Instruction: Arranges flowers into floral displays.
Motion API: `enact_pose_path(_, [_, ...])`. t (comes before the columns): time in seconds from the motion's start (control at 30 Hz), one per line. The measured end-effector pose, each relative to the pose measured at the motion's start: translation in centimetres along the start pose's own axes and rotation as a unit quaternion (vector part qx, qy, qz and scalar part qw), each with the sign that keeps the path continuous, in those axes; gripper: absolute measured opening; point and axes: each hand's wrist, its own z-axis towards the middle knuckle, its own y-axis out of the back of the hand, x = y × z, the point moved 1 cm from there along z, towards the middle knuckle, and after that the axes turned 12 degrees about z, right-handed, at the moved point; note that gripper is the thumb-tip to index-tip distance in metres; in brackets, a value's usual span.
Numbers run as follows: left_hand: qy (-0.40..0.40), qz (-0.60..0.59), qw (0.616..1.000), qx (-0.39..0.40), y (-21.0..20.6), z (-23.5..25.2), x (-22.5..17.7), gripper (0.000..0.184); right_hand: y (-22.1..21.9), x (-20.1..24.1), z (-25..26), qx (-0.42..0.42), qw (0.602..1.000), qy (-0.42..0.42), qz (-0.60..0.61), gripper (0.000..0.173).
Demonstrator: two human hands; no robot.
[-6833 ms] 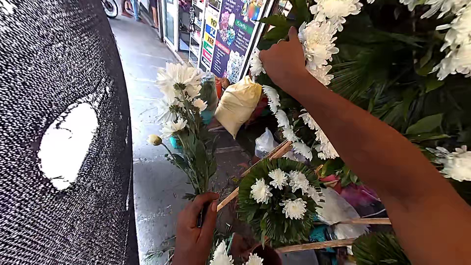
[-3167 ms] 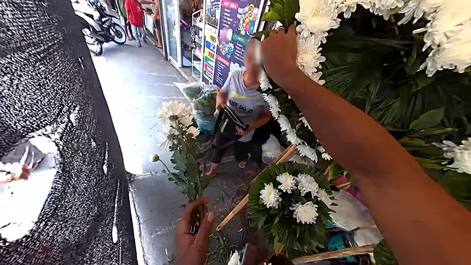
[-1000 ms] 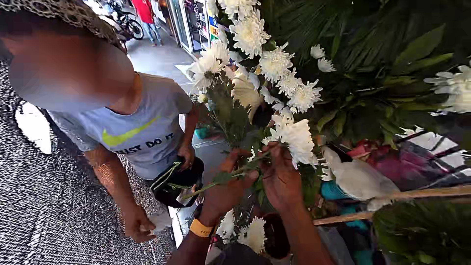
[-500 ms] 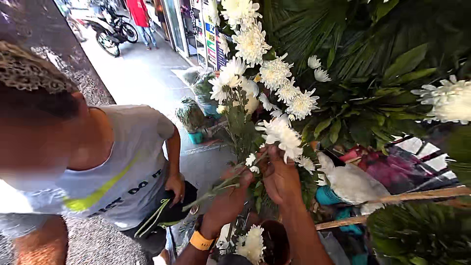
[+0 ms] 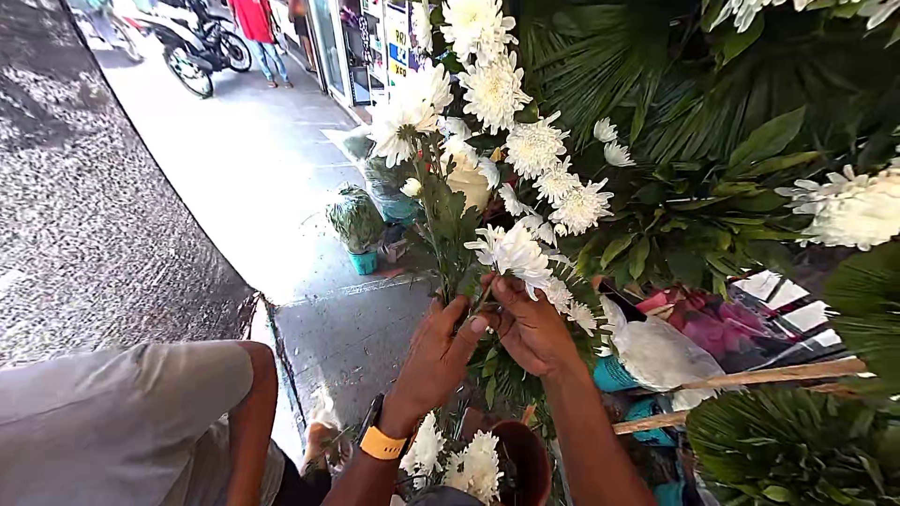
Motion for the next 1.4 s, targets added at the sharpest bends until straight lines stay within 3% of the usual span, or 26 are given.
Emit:
enact_pose_path(0.07, [-0.011, -0.032, 0.999, -0.028, -0.3, -0.3, 0.5, 0.066, 0.0, 0.3, 0.4, 0.004, 1.0, 0.007, -0.004, 0.012])
enact_pose_path(0.2, [-0.001, -0.096, 0.993, -0.074, -0.3, -1.4, 1.1, 0.059, 0.5, 2.9, 2.2, -0.058, 0.985, 0.154, -0.045, 0.018])
enact_pose_path(0.27, [0.004, -0.096, 0.992, -0.081, 0.2, -1.1, 1.2, 0.059, 0.2, 3.1, 2.2, -0.024, 0.984, 0.146, -0.094, 0.019])
enact_pose_path(0.37, [-0.002, -0.121, 0.986, -0.115, 0.4, 0.0, 0.7, 0.056, -0.2, -0.2, 1.6, 0.02, 0.981, 0.099, -0.167, 0.027])
enact_pose_path(0.47, [-0.018, -0.128, 0.978, -0.161, 0.0, 0.7, 0.4, 0.032, -0.7, -2.1, 1.9, 0.013, 0.988, 0.087, -0.126, 0.019])
enact_pose_path(0.53, [-0.031, -0.108, 0.98, -0.166, -0.3, 0.9, 0.9, 0.027, -1.0, -1.8, 2.3, 0.001, 0.99, 0.094, -0.109, 0.018])
enact_pose_path(0.67, [-0.035, -0.044, 0.99, -0.131, 0.2, 1.3, 1.1, 0.038, -1.2, -0.4, 2.3, -0.014, 0.991, 0.103, -0.089, 0.018])
enact_pose_path(0.77, [-0.004, 0.045, 0.996, -0.073, 0.6, 2.1, 0.8, 0.072, -1.0, 0.9, 2.2, -0.01, 0.995, 0.065, -0.078, 0.017])
enact_pose_path(0.83, [-0.012, 0.05, 0.997, -0.052, 0.2, 2.6, 0.8, 0.079, -0.9, 1.2, 2.2, 0.004, 0.996, 0.043, -0.078, 0.015])
enact_pose_path(1.23, [0.014, 0.023, 0.993, -0.116, -2.2, 2.5, 1.7, 0.075, -0.2, 1.5, 3.5, -0.012, 0.997, -0.013, -0.078, 0.014])
enact_pose_path(1.3, [0.015, -0.009, 0.991, -0.131, -2.1, 2.4, 2.2, 0.068, -0.5, 1.1, 3.6, -0.016, 0.996, 0.006, -0.083, 0.013])
enact_pose_path(1.4, [0.002, -0.07, 0.99, -0.125, -1.2, 2.1, 3.1, 0.062, -1.2, 1.8, 4.6, -0.027, 0.989, 0.107, -0.095, 0.015])
